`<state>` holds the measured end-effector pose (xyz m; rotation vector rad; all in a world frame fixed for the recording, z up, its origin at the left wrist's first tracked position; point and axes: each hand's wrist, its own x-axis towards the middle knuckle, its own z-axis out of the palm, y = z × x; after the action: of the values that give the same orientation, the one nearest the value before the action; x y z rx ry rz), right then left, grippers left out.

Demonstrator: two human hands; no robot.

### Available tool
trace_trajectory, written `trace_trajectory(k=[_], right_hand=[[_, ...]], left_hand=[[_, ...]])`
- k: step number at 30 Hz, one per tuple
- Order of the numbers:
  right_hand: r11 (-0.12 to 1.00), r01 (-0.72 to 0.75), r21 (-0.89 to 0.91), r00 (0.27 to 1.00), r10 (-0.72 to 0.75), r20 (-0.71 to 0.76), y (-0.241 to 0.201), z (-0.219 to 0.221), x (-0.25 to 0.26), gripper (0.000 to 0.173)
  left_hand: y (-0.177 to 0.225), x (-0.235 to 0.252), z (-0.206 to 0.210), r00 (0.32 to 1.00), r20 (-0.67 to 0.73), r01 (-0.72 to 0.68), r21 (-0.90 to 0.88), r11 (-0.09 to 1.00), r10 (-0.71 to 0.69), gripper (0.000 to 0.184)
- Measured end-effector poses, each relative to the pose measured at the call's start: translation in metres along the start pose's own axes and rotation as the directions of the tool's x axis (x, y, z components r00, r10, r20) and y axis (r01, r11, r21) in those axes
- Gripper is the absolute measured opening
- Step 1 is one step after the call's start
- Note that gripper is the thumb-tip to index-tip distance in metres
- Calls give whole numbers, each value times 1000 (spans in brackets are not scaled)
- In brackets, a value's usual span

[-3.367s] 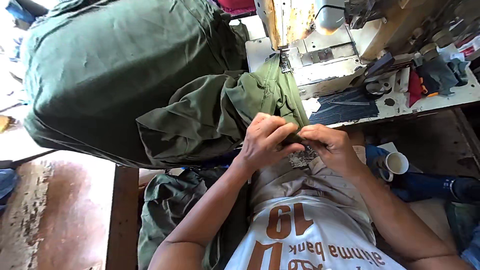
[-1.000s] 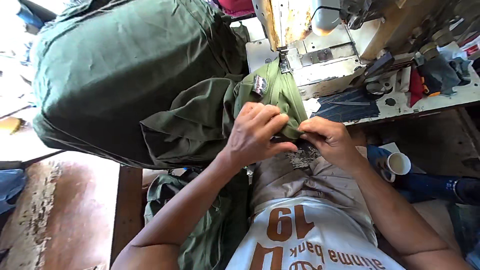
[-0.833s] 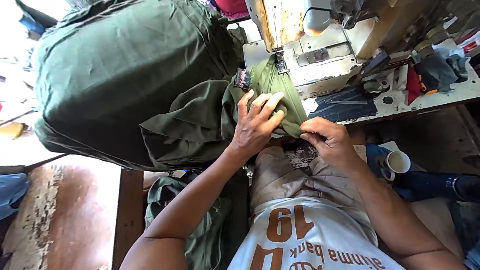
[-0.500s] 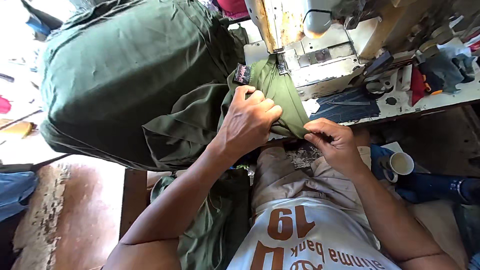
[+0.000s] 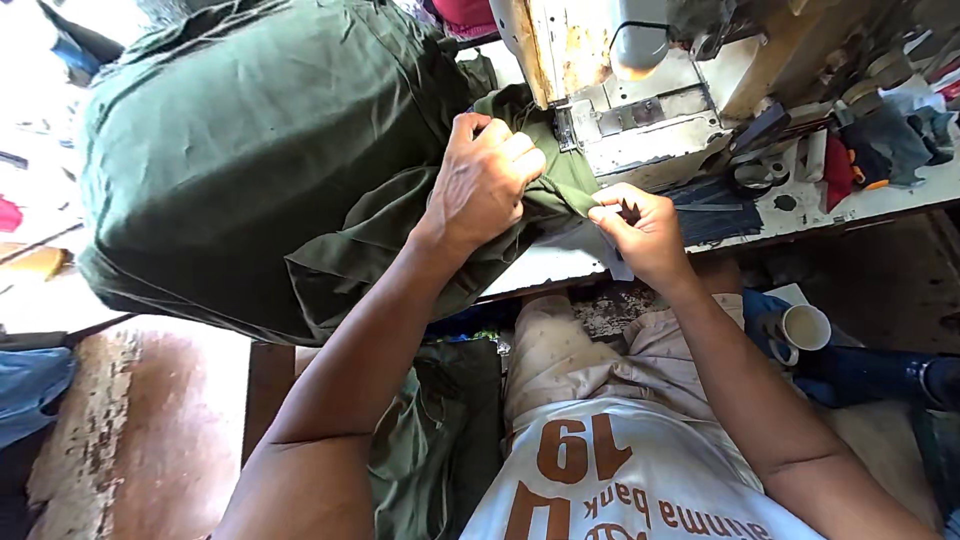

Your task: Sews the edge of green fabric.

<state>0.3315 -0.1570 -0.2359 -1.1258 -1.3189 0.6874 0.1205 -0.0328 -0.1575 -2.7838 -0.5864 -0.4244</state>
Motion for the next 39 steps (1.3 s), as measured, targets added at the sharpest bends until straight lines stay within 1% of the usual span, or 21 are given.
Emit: trace_trajectory(k=[4, 6, 7, 9, 11, 12, 13, 14, 15, 16, 17, 19, 21, 23, 25, 30, 32, 34, 36, 37, 39], right_hand=[[996, 72, 51, 997, -70, -34, 3, 9, 17, 13], [991, 117, 58, 992, -113, -63, 5, 13, 24, 13], [989, 134, 56, 989, -130, -72, 7, 14, 26, 13], [985, 156, 70, 986, -151, -71, 11, 14, 30, 14], [981, 176, 77, 983, -171, -63, 13, 14, 32, 13], [980, 188, 67, 981, -184, -57, 13, 14, 32, 13], [978, 201, 57, 979, -199, -49, 14, 14, 33, 13], [976, 213, 47, 976, -211, -43, 16, 14, 35, 13], [975, 218, 38, 976, -217, -34, 16, 13, 36, 13], [976, 215, 33, 976, -215, -20, 16, 12, 38, 13], [977, 210, 29, 978, -211, 5, 14, 10, 39, 13], [980, 196, -27, 975, -192, 113, 6, 2, 39, 12], [967, 227, -116, 942, -188, 277, -10, -8, 31, 12], [952, 282, -122, 886, -209, 415, -24, -16, 16, 12], [939, 315, -138, 858, -219, 464, -32, -22, -6, 12], [898, 341, -276, 891, -215, 400, -20, -23, -40, 14], [890, 339, -306, 901, -214, 376, -16, -21, -45, 14], [898, 313, -309, 921, -207, 331, -17, -21, -48, 13], [916, 275, -292, 943, -198, 269, -21, -21, -51, 11], [926, 260, -273, 950, -196, 242, -24, -21, -52, 11], [942, 242, -232, 960, -199, 195, -29, -17, -54, 10]], left_hand=[[-19, 6, 7, 1000, -16, 4, 0, 1000, -4, 19], [-24, 7, 3, 1000, 11, -8, -40, 999, 8, 23], [-26, 7, -3, 999, 45, 0, -74, 997, 3, 29], [-29, 5, -20, 987, 156, 51, -104, 993, -34, 46], [-34, -2, -40, 956, 273, 131, -78, 988, -105, 73], [-39, -8, -48, 940, 314, 158, -49, 986, -135, 81], [-44, -14, -56, 928, 342, 166, -20, 986, -149, 84], [-47, -19, -64, 925, 350, 156, -5, 988, -144, 82], [-47, -23, -74, 932, 341, 137, -16, 991, -123, 73], [-44, -27, -83, 949, 305, 104, -61, 993, -80, 61], [-38, -31, -90, 971, 237, 65, -127, 990, -33, 50], [-19, -37, -98, 993, 115, 28, -306, 952, 8, 33], [4, -44, -96, 999, 35, 1, -446, 895, 16, 22], [22, -52, -82, 999, -2, -35, -536, 843, 40, 17], [36, -56, -65, 998, -8, -52, -588, 807, 58, 18], [65, -53, -31, 996, -34, -89, -622, 778, 87, 23], [71, -51, -20, 996, -73, -87, -624, 777, 53, 25], [79, -50, -10, 986, -164, -74, -539, 839, -18, 31], [88, -51, 5, 962, -267, -45, -361, 932, -57, 51], [92, -52, 16, 942, -329, -37, -296, 954, -65, 56], [98, -53, 41, 887, -451, -7, -222, 975, -96, 59]])
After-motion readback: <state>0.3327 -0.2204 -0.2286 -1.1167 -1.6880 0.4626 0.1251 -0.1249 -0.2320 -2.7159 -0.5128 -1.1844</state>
